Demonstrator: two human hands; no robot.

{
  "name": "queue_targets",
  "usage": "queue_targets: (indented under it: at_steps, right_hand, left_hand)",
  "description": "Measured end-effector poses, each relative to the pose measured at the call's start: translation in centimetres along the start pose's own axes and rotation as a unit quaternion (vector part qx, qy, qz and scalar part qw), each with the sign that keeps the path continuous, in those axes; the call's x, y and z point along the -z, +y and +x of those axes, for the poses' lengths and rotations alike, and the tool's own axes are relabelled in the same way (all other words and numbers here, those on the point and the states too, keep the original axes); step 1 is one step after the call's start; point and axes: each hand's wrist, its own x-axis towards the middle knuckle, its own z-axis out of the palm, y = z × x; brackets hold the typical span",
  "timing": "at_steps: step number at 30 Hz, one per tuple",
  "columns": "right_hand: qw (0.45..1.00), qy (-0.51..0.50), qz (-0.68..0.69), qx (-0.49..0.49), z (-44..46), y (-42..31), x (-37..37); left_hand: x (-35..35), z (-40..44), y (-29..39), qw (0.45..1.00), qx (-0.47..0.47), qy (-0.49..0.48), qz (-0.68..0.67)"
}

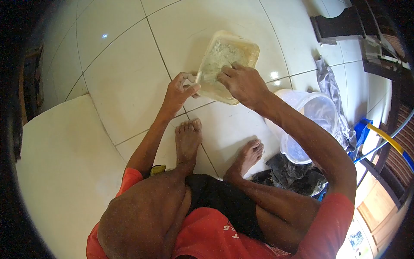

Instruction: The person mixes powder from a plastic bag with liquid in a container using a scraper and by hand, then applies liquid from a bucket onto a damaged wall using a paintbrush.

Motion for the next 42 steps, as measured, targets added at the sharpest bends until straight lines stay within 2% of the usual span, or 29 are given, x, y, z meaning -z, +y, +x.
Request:
queue_targets:
  at_steps: [2, 5, 7, 10, 12, 16, 20, 22, 24, 26, 28, 30, 34, 38, 40, 41, 42]
  right_hand:
    - [1.0, 0.006, 0.002, 0.019, -0.1, 0.3, 0.4]
    - [0.997, 0.041, -0.046, -0.056, 0.6, 1.3, 1.0]
    - [0.996, 0.047, -0.049, -0.061, 1.1, 2.4, 0.5]
    - [0.996, 0.076, -0.047, -0.032, 0.8, 2.4, -0.4]
    - [1.0, 0.007, -0.015, -0.018, -0.2, 1.2, -0.7]
    - [0.999, -0.036, 0.002, -0.031, -1.2, 0.1, -0.1]
    - [1.0, -0.007, -0.008, -0.016, -0.8, 0.8, 1.0]
    - [0.997, -0.016, -0.017, -0.068, -0.1, 0.9, 1.3]
    - [0.998, -0.002, 0.025, -0.062, 0.1, 0.8, 0.5]
    - [0.993, -0.035, 0.063, -0.094, 0.3, 0.7, -0.3]
    - [0.994, -0.026, 0.048, -0.095, 0.8, 1.5, 0.0]
    - [0.978, -0.085, 0.006, -0.192, 1.3, 2.4, 0.5]
    - [0.979, -0.052, 0.046, -0.191, 2.0, 3.1, 1.1]
    - [0.976, -0.064, 0.024, -0.206, 2.4, 3.6, 0.2]
    - [0.978, 0.011, 0.004, -0.207, 2.8, 3.8, 1.2]
    - [0.973, -0.03, 0.017, -0.228, 2.9, 3.9, 1.9]
    - [0.973, -0.03, 0.017, -0.226, 2.8, 3.8, 2.2]
  left_hand:
    - [0.2, -0.1, -0.1, 1.0, 0.003, 0.001, 0.004]
    - [0.4, 0.1, -0.4, 1.0, 0.004, -0.004, 0.004]
    - [0.4, 0.1, -0.2, 0.999, 0.032, -0.005, -0.001]
    - [0.1, 0.1, -0.3, 1.0, 0.017, 0.005, -0.005]
    - [0.2, 0.0, -0.2, 1.0, 0.018, 0.004, 0.0]
    - [0.3, 0.2, -0.5, 1.0, 0.012, 0.004, 0.004]
    - [-0.1, 0.3, -0.6, 1.0, -0.013, 0.012, -0.017]
    - [-0.2, 0.3, -0.6, 0.999, -0.014, 0.014, -0.032]
    - [-0.2, 0.2, -0.5, 1.0, -0.004, 0.013, -0.026]
    - [0.1, 0.4, -0.3, 1.0, 0.001, 0.009, -0.017]
    - [0.2, 0.2, -0.2, 1.0, 0.025, -0.001, 0.011]
    - [0.0, 0.1, -0.3, 1.0, 0.015, 0.001, 0.001]
    - [-0.1, 0.1, 0.2, 0.999, 0.036, 0.01, 0.01]
    - [-0.5, 0.0, 0.7, 0.999, 0.034, 0.005, 0.014]
    - [-0.7, -0.1, 0.5, 0.999, 0.005, 0.023, 0.033]
    - [-0.8, -0.2, 0.5, 0.999, 0.005, 0.024, 0.033]
    - [-0.9, -0.3, 0.8, 0.996, 0.05, 0.029, 0.072]
